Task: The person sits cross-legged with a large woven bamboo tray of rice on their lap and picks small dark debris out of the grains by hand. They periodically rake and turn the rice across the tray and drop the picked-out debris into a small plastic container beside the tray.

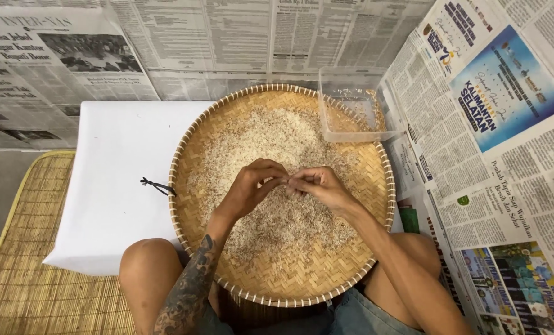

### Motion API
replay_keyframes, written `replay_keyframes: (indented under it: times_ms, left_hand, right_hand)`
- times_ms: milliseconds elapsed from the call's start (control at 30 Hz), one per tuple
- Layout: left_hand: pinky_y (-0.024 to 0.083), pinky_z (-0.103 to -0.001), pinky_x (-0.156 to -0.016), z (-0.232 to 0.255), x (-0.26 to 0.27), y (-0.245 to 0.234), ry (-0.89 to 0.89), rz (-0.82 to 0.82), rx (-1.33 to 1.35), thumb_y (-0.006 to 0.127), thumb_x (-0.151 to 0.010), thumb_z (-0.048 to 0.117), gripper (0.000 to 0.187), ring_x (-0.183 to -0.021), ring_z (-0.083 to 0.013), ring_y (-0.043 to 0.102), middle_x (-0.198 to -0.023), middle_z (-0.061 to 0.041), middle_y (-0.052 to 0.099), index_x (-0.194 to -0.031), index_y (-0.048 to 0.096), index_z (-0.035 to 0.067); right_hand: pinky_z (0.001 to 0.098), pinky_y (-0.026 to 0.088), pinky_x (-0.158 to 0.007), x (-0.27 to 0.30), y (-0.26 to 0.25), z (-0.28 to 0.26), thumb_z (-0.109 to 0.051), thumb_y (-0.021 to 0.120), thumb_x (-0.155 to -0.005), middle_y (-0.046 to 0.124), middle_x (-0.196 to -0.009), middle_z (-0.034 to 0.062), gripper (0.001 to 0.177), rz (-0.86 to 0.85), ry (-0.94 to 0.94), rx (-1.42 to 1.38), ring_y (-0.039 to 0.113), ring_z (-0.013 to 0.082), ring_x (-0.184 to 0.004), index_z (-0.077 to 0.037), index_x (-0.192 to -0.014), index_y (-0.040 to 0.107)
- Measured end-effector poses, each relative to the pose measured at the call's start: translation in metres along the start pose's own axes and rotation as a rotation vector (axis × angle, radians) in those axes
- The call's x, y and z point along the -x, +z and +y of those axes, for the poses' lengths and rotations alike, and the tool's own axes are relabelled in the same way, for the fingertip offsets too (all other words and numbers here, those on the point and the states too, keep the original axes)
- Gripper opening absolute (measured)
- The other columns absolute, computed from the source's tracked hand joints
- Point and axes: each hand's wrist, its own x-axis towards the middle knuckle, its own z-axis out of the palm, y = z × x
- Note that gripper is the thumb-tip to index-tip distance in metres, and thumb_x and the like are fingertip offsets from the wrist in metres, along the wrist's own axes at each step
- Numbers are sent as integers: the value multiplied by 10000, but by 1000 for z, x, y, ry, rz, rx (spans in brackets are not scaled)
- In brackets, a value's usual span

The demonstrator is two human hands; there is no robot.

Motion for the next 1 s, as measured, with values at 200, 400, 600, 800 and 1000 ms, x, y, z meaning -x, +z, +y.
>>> replay_keyframes:
  times_ms: [200, 400, 600, 800, 1000]
  left_hand:
    - [551, -414, -938, 6, 5, -2, -7, -17, -393, 740, -925, 174, 502, -1227, -339, 595, -1289, -171, 627, -1396, 580, 101]
    - [241, -617, -1206, 31, 15, 49, 186, -332, -714, 666, -962, 388, 654, -1505, -348, 298, -1588, -163, 391, -1534, 408, 203]
    - [252, -632, -1205, -16, 8, 47, 83, -239, -1055, 628, -978, 467, 607, -1531, -335, 237, -1632, -79, 276, -1522, 396, 332]
    - [407, -558, -1114, -52, 18, 14, -317, -60, -1005, 541, -1033, 407, 414, -1427, -313, 414, -1477, -101, 466, -1427, 506, 284]
    - [490, -588, -1013, -45, 28, 0, -348, 91, -855, 665, -953, 271, 496, -1393, -366, 436, -1461, -168, 479, -1422, 568, 142]
  right_hand:
    - [290, 538, -791, 2, -14, -104, -173, 659, -1006, 705, -836, 86, 153, 391, -185, 75, 677, 173, -777, -44, -1011, 742]
    - [526, 557, -880, -68, -138, -74, -265, 680, -1053, 721, -1100, 30, 168, 567, -387, 1365, 653, 291, -1091, -140, -1002, 779]
    - [453, 556, -739, 19, -40, -101, -162, 701, -943, 745, -846, 135, 109, 395, -305, 1202, 717, 357, -839, -95, -886, 766]
    - [669, 409, -1054, 11, -53, 26, -364, 392, -1105, 576, -1293, 385, 524, 209, 63, 928, 519, 551, -1266, 81, -1333, 551]
    - [622, 195, -1208, 7, 14, 12, -631, 202, -1080, 155, -1632, 331, 841, 384, 82, 671, 150, 477, -1509, 51, -1570, 261]
